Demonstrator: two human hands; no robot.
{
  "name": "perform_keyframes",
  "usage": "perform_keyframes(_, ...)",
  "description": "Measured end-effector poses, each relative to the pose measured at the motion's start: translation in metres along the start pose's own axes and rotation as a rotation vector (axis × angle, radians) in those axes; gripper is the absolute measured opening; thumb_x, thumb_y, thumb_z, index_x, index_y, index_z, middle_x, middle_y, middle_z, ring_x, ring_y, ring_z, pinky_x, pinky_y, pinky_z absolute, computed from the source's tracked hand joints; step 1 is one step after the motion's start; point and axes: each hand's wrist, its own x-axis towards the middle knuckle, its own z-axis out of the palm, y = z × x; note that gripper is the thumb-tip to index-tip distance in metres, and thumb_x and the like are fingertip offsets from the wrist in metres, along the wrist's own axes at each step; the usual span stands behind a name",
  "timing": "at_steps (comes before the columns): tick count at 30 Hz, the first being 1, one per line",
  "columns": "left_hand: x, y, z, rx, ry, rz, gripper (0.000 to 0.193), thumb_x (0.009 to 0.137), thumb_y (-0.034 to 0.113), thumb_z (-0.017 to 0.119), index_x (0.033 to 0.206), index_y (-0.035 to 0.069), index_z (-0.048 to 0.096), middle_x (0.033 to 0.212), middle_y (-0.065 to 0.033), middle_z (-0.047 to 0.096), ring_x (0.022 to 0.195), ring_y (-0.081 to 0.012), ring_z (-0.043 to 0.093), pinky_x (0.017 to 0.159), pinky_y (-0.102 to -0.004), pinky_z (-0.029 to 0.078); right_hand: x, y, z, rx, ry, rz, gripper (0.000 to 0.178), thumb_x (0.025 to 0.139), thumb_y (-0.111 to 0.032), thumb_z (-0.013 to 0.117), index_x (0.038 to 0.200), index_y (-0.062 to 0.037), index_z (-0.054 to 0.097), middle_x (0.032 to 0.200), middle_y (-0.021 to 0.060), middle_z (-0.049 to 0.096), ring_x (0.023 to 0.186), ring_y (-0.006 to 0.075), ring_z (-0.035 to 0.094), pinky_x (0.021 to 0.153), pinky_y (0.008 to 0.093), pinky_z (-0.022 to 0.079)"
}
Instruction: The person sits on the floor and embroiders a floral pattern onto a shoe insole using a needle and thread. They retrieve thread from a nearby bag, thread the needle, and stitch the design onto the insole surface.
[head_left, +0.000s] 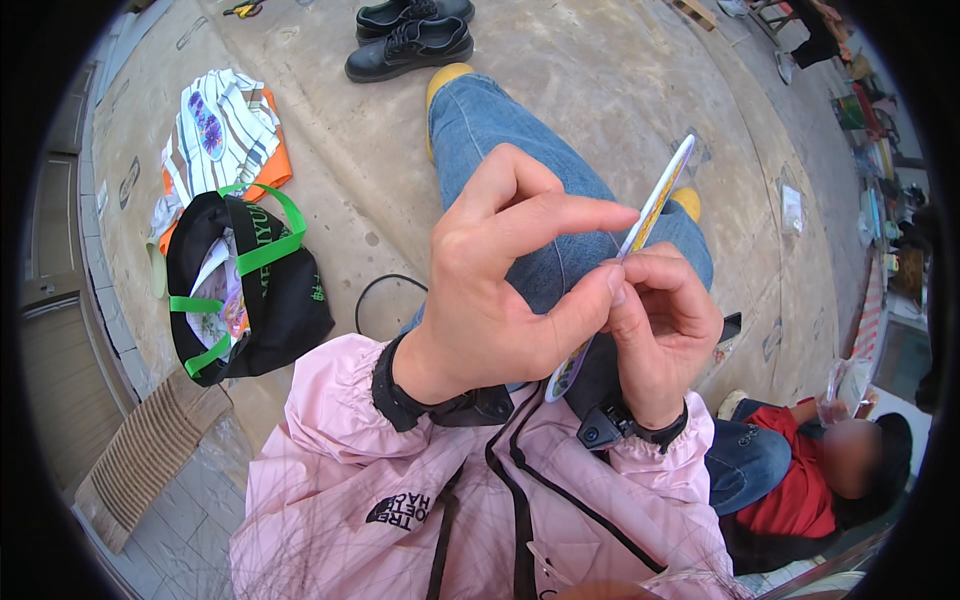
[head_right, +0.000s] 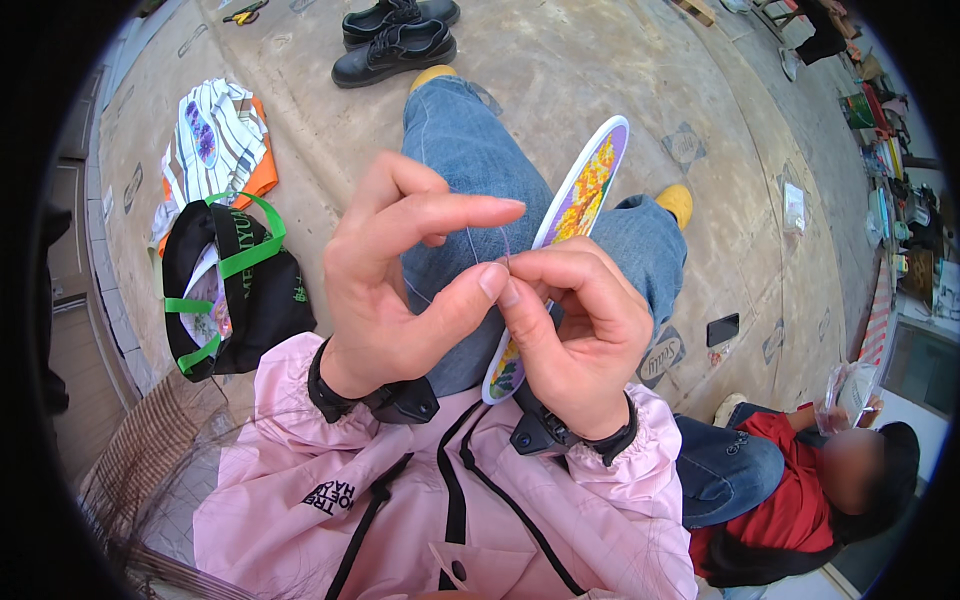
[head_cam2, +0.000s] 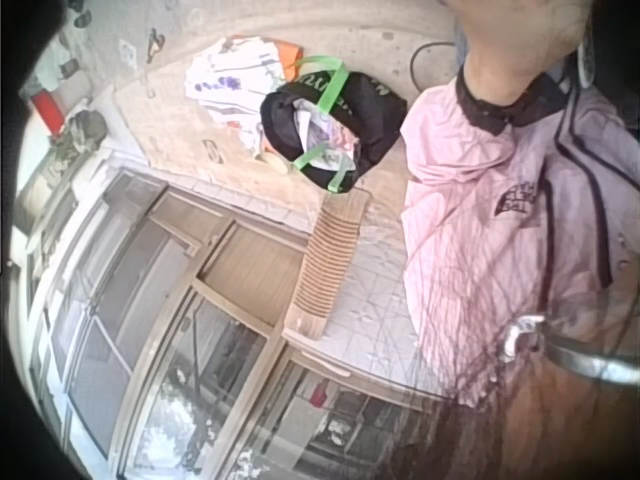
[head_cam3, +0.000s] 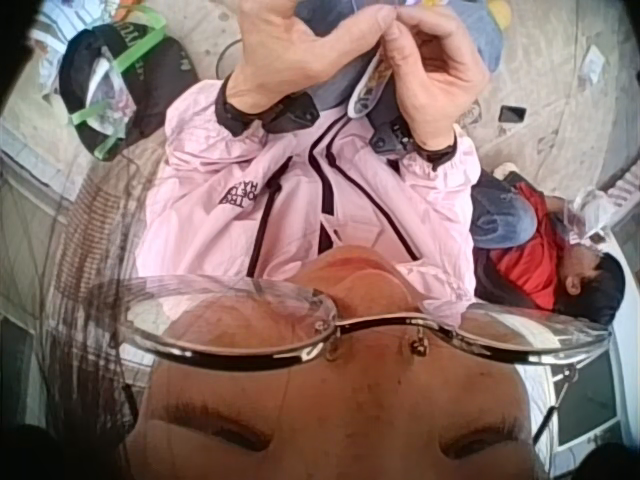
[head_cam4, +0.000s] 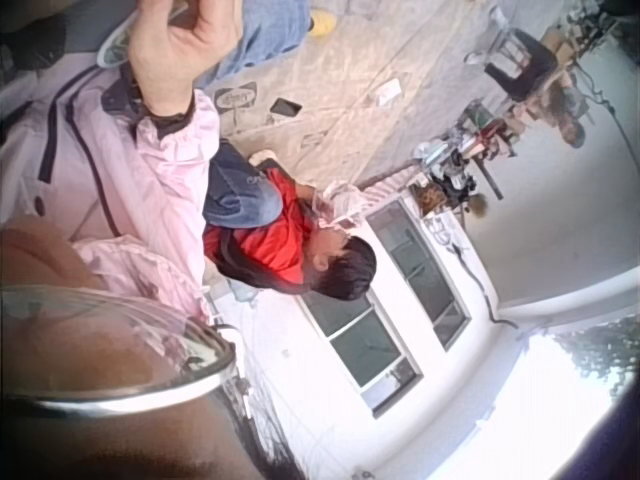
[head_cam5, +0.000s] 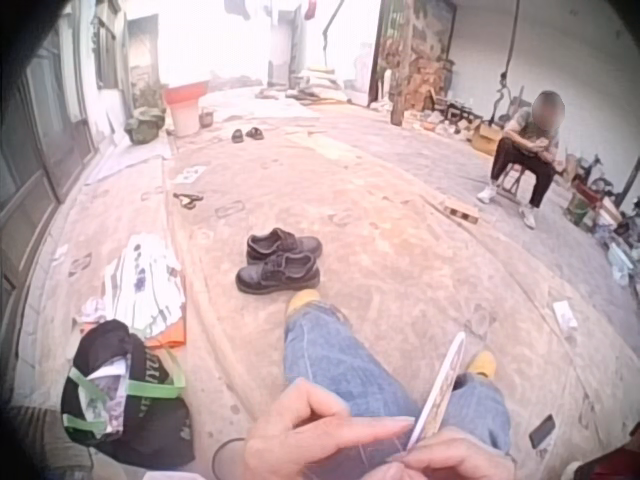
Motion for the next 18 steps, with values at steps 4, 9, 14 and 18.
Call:
perform_keyframes(4, -0.0021, 0.0006, 0.0037, -0.164, 0.057, -0.077, 0.025, 0.07, 0.001, 0.07, 0.095, 0.0, 0.066, 0.091, -0.0086, 0.054, 0.081, -0.0157, 0.053, 0.072, -0.0258, 0.043, 0.0, 0.0004, -0.0005, 0.012, -0.003, -0.005, 0.01, 0.083, 0.005, 0.07, 0.093, 0.0045, 0.066, 0.085, 0.0068, 0.063, 0.07, 0.009, 0.056, 0.062, 0.0213, 0.042)
perform_keyframes(9, -0.0017, -0.0061, 0.0005, -0.06, 0.004, 0.082, 0.018, 0.07, -0.001, 0.069, 0.088, 0.001, 0.066, 0.092, -0.0128, 0.061, 0.085, -0.0181, 0.061, 0.076, -0.0282, 0.048, 0.0031, 0.005, -0.0008, -0.021, -0.022, -0.129, 0.012, 0.083, 0.006, 0.071, 0.093, 0.0043, 0.067, 0.084, 0.0071, 0.064, 0.07, 0.0096, 0.056, 0.062, 0.0215, 0.043)
perform_keyframes(14, -0.0024, -0.0041, 0.0023, -0.027, 0.033, 0.07, 0.013, 0.07, -0.002, 0.069, 0.082, 0.001, 0.067, 0.09, -0.0129, 0.063, 0.081, -0.0182, 0.062, 0.074, -0.0275, 0.049, 0.0035, 0.005, 0.0014, -0.045, -0.009, -0.145, 0.012, 0.081, 0.007, 0.072, 0.092, 0.004, 0.068, 0.083, 0.0072, 0.064, 0.07, 0.0098, 0.056, 0.061, 0.0213, 0.043)
perform_keyframes(18, -0.0026, -0.0046, 0.0035, -0.018, 0.066, 0.08, 0.012, 0.068, -0.003, 0.07, 0.079, 0.001, 0.067, 0.087, -0.0117, 0.063, 0.077, -0.0182, 0.062, 0.068, -0.0269, 0.049, 0.0036, 0.0052, 0.0008, -0.071, -0.021, -0.161, 0.012, 0.081, 0.007, 0.072, 0.092, 0.0041, 0.068, 0.083, 0.0072, 0.064, 0.069, 0.0101, 0.057, 0.061, 0.0215, 0.043)
